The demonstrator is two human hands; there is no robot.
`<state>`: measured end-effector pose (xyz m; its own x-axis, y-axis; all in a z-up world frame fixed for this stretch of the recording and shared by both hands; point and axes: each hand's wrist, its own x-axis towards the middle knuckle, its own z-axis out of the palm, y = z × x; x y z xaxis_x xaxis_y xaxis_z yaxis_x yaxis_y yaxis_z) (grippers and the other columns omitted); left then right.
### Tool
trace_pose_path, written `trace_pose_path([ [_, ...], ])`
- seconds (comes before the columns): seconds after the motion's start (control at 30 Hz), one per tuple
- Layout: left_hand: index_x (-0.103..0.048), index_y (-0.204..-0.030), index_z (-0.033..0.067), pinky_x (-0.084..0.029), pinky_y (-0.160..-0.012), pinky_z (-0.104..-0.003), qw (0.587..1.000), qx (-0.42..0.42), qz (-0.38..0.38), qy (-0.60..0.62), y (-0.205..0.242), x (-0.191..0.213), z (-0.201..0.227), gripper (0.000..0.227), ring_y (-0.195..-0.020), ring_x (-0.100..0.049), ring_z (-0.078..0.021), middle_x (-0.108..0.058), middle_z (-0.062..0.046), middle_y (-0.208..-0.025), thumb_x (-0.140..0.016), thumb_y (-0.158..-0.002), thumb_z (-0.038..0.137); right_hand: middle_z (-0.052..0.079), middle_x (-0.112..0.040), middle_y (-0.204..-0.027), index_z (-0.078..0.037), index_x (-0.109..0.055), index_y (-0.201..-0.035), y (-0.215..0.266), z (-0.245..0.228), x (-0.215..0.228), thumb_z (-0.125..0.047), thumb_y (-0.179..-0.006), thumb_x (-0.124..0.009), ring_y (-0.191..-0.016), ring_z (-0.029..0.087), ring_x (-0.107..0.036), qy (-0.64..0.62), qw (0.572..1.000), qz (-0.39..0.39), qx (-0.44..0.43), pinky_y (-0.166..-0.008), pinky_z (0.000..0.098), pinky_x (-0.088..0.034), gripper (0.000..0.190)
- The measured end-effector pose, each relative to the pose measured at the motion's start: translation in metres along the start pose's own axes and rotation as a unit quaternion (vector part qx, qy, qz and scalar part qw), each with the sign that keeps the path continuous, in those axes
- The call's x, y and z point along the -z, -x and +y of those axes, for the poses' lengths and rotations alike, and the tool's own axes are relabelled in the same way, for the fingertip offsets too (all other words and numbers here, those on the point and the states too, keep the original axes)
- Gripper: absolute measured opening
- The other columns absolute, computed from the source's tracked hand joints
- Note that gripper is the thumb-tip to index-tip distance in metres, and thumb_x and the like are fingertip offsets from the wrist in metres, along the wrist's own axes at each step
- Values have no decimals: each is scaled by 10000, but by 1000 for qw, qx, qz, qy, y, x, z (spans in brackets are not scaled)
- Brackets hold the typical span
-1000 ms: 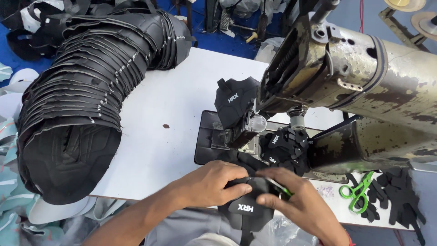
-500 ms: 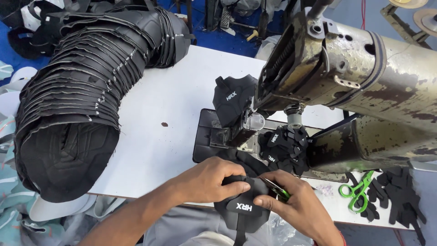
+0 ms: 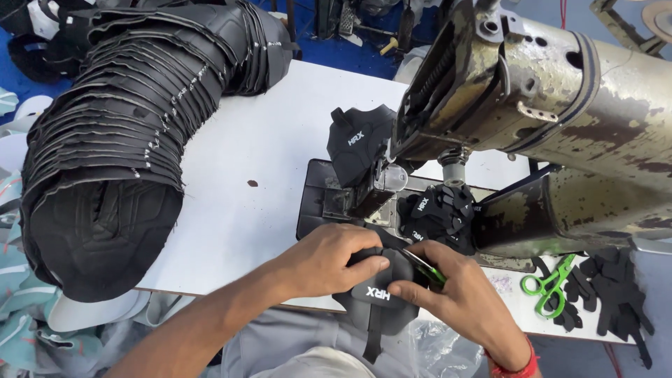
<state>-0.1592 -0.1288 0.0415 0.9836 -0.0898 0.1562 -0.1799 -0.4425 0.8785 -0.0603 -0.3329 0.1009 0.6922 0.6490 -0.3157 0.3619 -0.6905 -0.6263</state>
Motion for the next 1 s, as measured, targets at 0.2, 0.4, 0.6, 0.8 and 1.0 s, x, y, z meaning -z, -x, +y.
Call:
trace_pose_path([
  [0.2, -676, -914, 13, -509, -686, -441, 1000, 16, 6, -2, 1, 3, 1, 310, -783, -676, -342, -678, -157, -815, -678, -937, 322, 105, -756, -756, -72, -724, -1093, -4, 1, 1, -368, -693, -848, -620, 183, -715, -9, 1000, -26, 12, -574, 347, -549, 514],
  [0.4, -677, -929, 21, -509, -686, -429, 1000, 7, -4, 11, 1, 4, 2, 293, -775, -677, -318, -680, -141, -814, -667, -947, 313, 119, -747, -729, -86, -723, -1122, -5, -4, 1, -405, -728, -853, -596, 186, -681, -13, 999, -36, -31, -556, 362, -534, 524],
  [0.6, -683, -910, 18, -508, -650, -416, 999, 40, -9, 5, 1, 12, 3, 301, -713, -672, -294, -676, -137, -773, -673, -935, 319, 125, -737, -726, -86, -718, -1112, -4, -15, 1, -422, -674, -907, -587, 191, -664, 20, 999, -42, -20, -562, 361, -522, 583],
  [0.8, -707, -965, 15, -518, -651, -392, 998, 37, -43, 36, 2, 14, -3, 307, -717, -678, -278, -710, -131, -816, -688, -907, 316, 107, -756, -729, -74, -721, -1109, -6, -8, 0, -336, -666, -883, -592, 169, -675, -3, 998, -52, 21, -569, 338, -542, 540],
  [1.0, -707, -975, 15, -516, -653, -397, 998, 34, -45, 40, 0, 14, -6, 310, -714, -675, -282, -714, -132, -817, -689, -903, 316, 90, -751, -728, -83, -720, -1089, -6, -16, 1, -357, -670, -910, -573, 148, -678, -9, 998, -54, -28, -528, 340, -534, 536],
])
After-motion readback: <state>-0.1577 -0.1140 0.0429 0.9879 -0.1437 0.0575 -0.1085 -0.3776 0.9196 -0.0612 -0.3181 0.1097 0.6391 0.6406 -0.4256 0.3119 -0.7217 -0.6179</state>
